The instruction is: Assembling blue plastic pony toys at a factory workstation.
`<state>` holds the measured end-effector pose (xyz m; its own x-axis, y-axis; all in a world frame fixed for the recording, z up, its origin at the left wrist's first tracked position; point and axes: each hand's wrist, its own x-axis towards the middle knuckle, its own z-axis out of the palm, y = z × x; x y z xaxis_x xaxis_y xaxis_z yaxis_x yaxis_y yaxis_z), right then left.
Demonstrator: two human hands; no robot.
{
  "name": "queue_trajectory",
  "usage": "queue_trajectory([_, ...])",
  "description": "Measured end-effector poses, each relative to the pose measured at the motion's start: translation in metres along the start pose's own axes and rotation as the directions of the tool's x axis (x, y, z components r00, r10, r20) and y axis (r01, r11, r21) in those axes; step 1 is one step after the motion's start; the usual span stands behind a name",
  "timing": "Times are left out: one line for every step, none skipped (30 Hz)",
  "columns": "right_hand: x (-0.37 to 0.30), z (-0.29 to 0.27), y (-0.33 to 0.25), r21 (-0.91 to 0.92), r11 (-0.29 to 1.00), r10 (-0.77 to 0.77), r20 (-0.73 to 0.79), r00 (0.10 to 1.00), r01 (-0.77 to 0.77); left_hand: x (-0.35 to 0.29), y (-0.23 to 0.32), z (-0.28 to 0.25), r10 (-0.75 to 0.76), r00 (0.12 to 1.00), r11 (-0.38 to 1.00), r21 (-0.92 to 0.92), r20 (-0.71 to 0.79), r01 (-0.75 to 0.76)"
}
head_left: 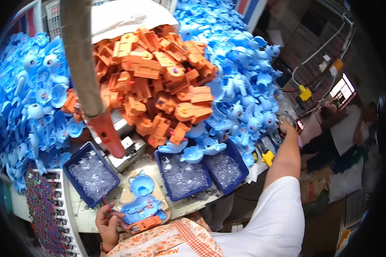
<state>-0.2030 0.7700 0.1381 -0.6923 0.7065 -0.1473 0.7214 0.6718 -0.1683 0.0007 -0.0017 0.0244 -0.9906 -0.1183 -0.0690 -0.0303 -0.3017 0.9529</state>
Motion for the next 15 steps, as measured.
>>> queue_trajectory([-0.007, 0.006, -0.012, 0.063, 0.996, -0.055, -0.004, 0.998, 0.055, -0.002, 0.001, 0.001, 0.002, 1.0, 1.0, 0.006, -0.001, -0.002])
queue_trajectory([-0.01, 0.007, -0.012, 0.079, 0.997, 0.001, -0.033, 0.999, 0.001, -0.002, 0.001, 0.001, 0.007, 1.0, 1.0, 0.008, 0.005, -0.007])
queue_trajectory([-0.012, 0.007, -0.014, 0.097, 0.994, 0.06, -0.063, 0.996, -0.054, -0.002, 0.0, 0.001, 0.013, 1.0, 1.0, 0.008, 0.015, -0.013])
queue_trajectory([-0.014, 0.007, -0.016, 0.097, 0.993, 0.067, -0.065, 0.996, -0.06, -0.003, 0.001, 0.002, 0.01, 1.0, 1.0, 0.007, 0.022, -0.01])
queue_trajectory([-0.014, 0.005, -0.017, 0.036, 0.999, 0.026, -0.049, 0.998, -0.024, -0.002, 0.001, 0.001, -0.015, 1.0, 1.0, -0.013, -0.001, 0.015])
queue_trajectory([-0.014, -0.001, -0.017, -0.023, 1.0, -0.01, -0.033, 0.999, 0.009, -0.001, 0.001, 0.0, -0.04, 0.999, 0.999, -0.034, -0.02, 0.039])
queue_trajectory([-0.017, -0.004, -0.027, -0.005, 0.998, -0.062, 0.013, 0.998, 0.062, -0.001, 0.002, 0.0, -0.041, 0.999, 0.999, -0.034, -0.001, 0.041])
queue_trajectory([-0.018, -0.007, -0.023, -0.028, 0.997, -0.066, 0.007, 0.998, 0.066, 0.001, 0.002, -0.002, -0.023, 1.0, 1.0, -0.02, 0.007, 0.023])
queue_trajectory([-0.033, -0.008, -0.046, -0.042, 0.999, -0.006, 0.029, 1.0, 0.007, 0.0, 0.001, -0.003, -0.003, 1.0, 1.0, 0.004, -0.012, 0.003])
queue_trajectory([-0.039, -0.012, -0.044, -0.033, 0.999, 0.009, 0.022, 1.0, -0.009, 0.001, -0.001, -0.007, -0.001, 1.0, 1.0, 0.014, 0.003, 0.001])
queue_trajectory([-0.043, -0.016, -0.037, -0.023, 0.999, 0.026, 0.014, 1.0, -0.026, 0.004, -0.004, -0.009, 0.003, 1.0, 1.0, 0.008, 0.03, -0.003])
queue_trajectory([-0.052, -0.02, -0.026, -0.013, 0.999, 0.048, -0.003, 0.999, -0.048, 0.009, -0.007, -0.01, 0.009, 1.0, 1.0, 0.028, 0.016, -0.01])
queue_trajectory([-0.053, -0.02, -0.03, 0.023, 0.995, 0.099, -0.021, 0.995, -0.098, 0.009, -0.011, -0.014, 0.02, 0.999, 0.999, 0.049, -0.027, -0.019])
queue_trajectory([-0.052, -0.02, -0.032, 0.06, 0.987, 0.151, -0.036, 0.988, -0.148, 0.01, -0.013, -0.016, 0.007, 0.999, 0.999, 0.033, -0.036, -0.006])
queue_trajectory([-0.051, -0.022, -0.036, 0.064, 0.987, 0.148, -0.042, 0.988, -0.145, 0.01, -0.015, -0.017, 0.014, 0.999, 0.999, 0.03, -0.036, -0.013])
